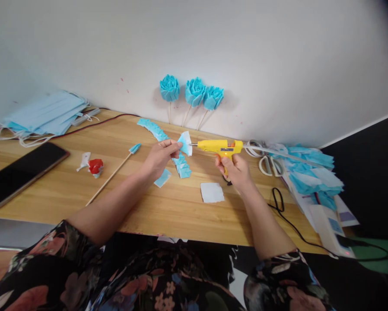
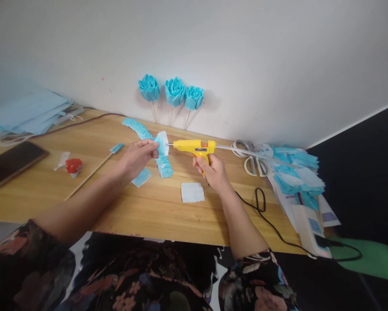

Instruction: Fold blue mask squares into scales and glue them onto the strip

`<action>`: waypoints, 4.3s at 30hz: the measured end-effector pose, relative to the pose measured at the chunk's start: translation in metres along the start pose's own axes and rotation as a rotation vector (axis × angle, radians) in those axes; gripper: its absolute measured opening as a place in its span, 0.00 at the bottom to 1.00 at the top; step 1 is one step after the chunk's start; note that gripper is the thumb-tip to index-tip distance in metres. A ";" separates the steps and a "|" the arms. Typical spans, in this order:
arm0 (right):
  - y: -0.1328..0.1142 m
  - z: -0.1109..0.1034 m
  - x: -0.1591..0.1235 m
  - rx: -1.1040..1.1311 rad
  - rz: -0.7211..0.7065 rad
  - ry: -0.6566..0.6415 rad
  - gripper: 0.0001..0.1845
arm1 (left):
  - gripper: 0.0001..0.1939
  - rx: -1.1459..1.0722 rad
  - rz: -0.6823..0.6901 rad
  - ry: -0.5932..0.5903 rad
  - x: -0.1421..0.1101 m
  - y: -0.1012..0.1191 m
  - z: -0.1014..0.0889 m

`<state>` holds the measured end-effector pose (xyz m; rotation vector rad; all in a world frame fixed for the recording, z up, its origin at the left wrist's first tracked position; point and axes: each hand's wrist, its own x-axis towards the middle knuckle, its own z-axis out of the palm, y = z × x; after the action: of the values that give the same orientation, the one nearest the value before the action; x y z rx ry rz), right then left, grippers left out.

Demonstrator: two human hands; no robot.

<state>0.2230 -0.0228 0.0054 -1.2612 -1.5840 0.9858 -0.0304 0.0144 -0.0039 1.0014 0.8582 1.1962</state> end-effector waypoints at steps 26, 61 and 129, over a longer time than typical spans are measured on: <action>0.000 -0.008 0.004 -0.039 -0.107 0.134 0.25 | 0.16 -0.242 -0.051 -0.101 -0.001 0.005 0.002; 0.039 -0.061 0.032 0.006 0.483 0.482 0.10 | 0.11 -0.157 -0.092 -0.042 0.000 0.006 0.000; -0.020 -0.080 -0.042 -0.982 0.037 0.140 0.18 | 0.12 -0.093 -0.060 -0.067 -0.001 -0.001 -0.002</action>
<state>0.2974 -0.0626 0.0431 -1.9408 -2.0014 0.0626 -0.0325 0.0139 -0.0052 0.9289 0.7678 1.1351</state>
